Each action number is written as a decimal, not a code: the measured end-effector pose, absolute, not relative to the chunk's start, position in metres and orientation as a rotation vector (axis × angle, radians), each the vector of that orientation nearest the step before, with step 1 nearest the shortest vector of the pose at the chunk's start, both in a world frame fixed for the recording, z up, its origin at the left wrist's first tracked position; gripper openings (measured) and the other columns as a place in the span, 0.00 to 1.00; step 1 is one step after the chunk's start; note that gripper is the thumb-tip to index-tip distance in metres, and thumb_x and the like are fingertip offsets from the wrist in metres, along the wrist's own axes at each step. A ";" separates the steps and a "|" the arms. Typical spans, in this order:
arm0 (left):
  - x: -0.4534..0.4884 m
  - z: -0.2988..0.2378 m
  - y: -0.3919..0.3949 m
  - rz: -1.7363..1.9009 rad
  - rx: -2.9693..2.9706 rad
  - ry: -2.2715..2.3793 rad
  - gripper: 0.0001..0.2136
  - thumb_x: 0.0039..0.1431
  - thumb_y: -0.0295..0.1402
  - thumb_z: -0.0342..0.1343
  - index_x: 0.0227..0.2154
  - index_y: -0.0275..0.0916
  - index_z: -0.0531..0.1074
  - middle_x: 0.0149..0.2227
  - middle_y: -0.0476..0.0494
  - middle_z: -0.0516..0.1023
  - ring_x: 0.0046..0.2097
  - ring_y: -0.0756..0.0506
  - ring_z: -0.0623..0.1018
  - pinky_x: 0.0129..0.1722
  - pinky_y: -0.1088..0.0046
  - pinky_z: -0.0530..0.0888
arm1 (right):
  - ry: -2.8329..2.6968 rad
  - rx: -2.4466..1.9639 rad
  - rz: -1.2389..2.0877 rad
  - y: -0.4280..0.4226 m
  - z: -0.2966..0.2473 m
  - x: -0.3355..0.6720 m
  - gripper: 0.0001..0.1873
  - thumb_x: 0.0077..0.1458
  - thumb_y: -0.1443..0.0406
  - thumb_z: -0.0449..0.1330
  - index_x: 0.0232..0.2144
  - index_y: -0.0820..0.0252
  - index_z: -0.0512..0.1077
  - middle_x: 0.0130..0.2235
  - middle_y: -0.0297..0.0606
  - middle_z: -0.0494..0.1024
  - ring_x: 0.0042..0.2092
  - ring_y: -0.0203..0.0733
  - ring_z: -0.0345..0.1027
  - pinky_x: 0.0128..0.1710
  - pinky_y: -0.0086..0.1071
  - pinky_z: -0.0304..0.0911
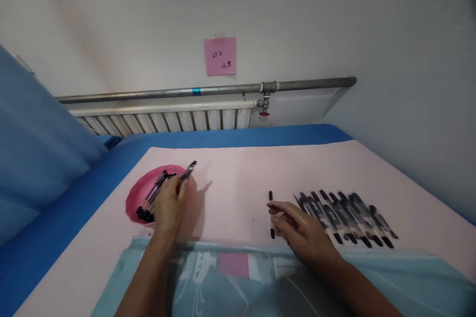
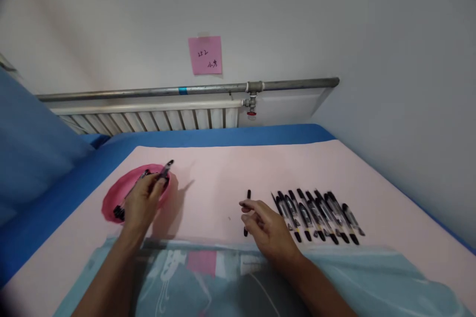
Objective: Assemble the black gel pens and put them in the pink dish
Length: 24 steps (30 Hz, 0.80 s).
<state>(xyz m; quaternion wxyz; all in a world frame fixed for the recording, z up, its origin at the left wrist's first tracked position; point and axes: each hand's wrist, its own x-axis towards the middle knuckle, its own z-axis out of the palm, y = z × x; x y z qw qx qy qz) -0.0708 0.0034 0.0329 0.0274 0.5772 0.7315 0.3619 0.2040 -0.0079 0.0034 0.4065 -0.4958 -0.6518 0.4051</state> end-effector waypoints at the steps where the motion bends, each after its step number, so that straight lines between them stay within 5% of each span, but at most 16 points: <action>1: -0.083 0.034 0.005 1.024 1.762 2.398 0.16 0.58 0.39 0.42 0.40 0.35 0.70 0.39 0.35 0.74 0.41 0.38 0.72 0.38 0.65 0.66 | -1.668 -1.251 0.996 -0.009 0.005 0.204 0.12 0.50 0.62 0.54 0.37 0.58 0.70 0.31 0.39 0.73 0.27 0.37 0.67 0.26 0.31 0.63; 11: -0.113 0.028 0.009 0.134 1.776 2.708 0.21 0.57 0.40 0.41 0.40 0.28 0.71 0.35 0.26 0.74 0.35 0.31 0.74 0.28 0.61 0.66 | -1.627 -1.474 0.692 0.002 0.011 0.230 0.10 0.52 0.64 0.50 0.34 0.60 0.69 0.31 0.37 0.73 0.28 0.35 0.66 0.30 0.30 0.62; 15: -0.078 0.025 0.008 0.582 2.056 2.591 0.19 0.57 0.38 0.42 0.41 0.29 0.71 0.39 0.29 0.73 0.41 0.32 0.72 0.37 0.57 0.68 | -2.028 -1.639 0.534 -0.004 0.004 0.226 0.09 0.51 0.66 0.50 0.33 0.61 0.69 0.32 0.37 0.72 0.32 0.37 0.65 0.33 0.30 0.57; 18: -0.036 0.013 0.002 0.950 2.143 2.091 0.15 0.55 0.37 0.44 0.38 0.34 0.71 0.37 0.37 0.74 0.40 0.40 0.73 0.40 0.65 0.69 | -2.295 -1.681 0.456 -0.012 -0.002 0.211 0.11 0.52 0.65 0.51 0.38 0.62 0.67 0.34 0.40 0.71 0.35 0.39 0.64 0.35 0.30 0.56; 24: 0.026 -0.002 -0.017 0.807 1.483 1.511 0.16 0.51 0.44 0.50 0.38 0.40 0.70 0.34 0.44 0.77 0.34 0.44 0.75 0.33 0.70 0.71 | -2.285 -1.611 0.486 -0.016 -0.005 0.195 0.13 0.50 0.69 0.50 0.41 0.60 0.64 0.34 0.38 0.71 0.34 0.38 0.64 0.34 0.29 0.55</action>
